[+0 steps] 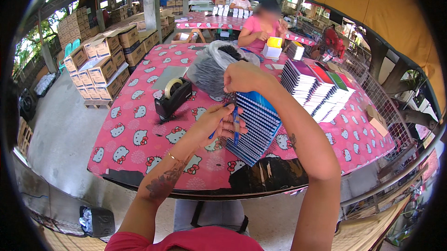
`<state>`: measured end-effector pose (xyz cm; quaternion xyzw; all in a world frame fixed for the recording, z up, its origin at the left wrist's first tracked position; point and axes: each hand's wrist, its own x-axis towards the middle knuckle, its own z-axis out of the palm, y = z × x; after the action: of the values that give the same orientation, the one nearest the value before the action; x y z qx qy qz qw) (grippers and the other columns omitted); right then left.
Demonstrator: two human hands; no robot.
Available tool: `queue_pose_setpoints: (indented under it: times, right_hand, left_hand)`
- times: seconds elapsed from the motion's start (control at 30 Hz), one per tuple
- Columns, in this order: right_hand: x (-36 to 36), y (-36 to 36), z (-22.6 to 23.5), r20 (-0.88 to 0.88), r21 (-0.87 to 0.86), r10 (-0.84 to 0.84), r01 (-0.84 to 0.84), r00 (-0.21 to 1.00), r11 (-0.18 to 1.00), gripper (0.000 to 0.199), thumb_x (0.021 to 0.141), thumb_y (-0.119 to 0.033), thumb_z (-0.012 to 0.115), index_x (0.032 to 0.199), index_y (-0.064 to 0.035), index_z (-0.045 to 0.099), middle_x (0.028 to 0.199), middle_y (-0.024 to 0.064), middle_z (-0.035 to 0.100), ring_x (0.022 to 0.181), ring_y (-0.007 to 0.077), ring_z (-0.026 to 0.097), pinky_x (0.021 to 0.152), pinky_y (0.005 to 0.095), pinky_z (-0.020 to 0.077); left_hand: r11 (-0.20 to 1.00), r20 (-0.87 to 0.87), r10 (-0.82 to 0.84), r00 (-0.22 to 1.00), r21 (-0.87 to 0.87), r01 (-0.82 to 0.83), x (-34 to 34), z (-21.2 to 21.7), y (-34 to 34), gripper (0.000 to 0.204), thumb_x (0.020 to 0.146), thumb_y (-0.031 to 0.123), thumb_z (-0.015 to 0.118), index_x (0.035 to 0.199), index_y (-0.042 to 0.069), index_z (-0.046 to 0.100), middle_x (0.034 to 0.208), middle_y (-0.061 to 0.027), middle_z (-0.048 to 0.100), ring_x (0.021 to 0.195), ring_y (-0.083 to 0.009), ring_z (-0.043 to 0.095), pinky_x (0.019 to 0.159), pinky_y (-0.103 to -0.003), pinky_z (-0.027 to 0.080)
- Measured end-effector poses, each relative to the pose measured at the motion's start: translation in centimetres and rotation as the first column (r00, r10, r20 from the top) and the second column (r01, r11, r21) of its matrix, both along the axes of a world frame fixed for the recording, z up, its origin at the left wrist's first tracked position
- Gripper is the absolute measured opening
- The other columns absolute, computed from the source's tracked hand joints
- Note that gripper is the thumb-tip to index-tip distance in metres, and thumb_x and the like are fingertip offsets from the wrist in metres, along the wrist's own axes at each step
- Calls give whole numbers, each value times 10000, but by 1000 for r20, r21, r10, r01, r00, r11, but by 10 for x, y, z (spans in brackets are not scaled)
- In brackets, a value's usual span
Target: The person assembles spiral-bound notebooks at a table. They pick up a notebook, insert a plastic spiral binding into the punched holes, and then place the finished notebook onto a stack. The person repeats this process for multiple notebooks.
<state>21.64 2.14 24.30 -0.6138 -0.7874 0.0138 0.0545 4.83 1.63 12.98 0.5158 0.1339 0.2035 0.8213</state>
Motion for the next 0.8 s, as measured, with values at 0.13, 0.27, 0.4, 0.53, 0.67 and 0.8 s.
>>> queue_pose_setpoints:
  times: [0.13,0.27,0.4,0.53,0.67,0.8]
  right_hand:
    - [3,-1,0,-39,-6,11,-11,999,1000,291,756,-290,718,895,-34,722,839,126,707,805,249,685,720,361,522]
    - [-1,-4,2,-44,8,24,-24,999,1000,287,762,-289,711,890,-32,720,839,123,707,799,247,686,718,355,521]
    - [4,-3,-3,-39,46,48,-46,998,998,285,765,-285,705,896,-33,718,835,120,707,794,247,686,717,354,520]
    - [8,-7,-3,-78,78,23,-17,997,997,296,760,-275,701,931,-34,717,846,124,712,817,247,691,731,358,525]
    - [-17,-9,9,-12,34,93,-93,996,995,304,747,-253,706,949,-26,717,865,129,717,834,254,697,745,370,531]
    - [-19,-1,0,134,-42,77,-72,988,997,291,727,-235,721,922,-19,722,879,133,719,831,273,698,745,381,535]
  left_hand:
    - [999,27,-26,999,-45,27,0,2,2,334,1008,339,458,1129,38,538,928,-135,661,838,-299,703,647,-394,583]
    - [1000,27,-6,1000,21,5,0,-3,4,312,1008,333,451,1107,47,532,851,-104,629,717,-255,677,595,-364,571]
    - [995,33,22,999,96,-25,1,-8,3,281,1002,312,464,1123,66,528,825,-90,614,690,-228,648,581,-353,544]
    - [993,76,87,993,-92,-80,-10,-14,-21,328,993,320,485,1223,89,523,888,-110,650,729,-224,658,611,-355,533]
    - [991,67,132,989,12,-133,-13,-27,-17,421,993,351,485,1304,68,495,963,-144,669,775,-238,678,661,-354,552]
    - [993,21,114,993,-10,-114,-6,-21,-11,441,993,367,484,1246,6,502,953,-155,663,823,-262,693,679,-369,572]
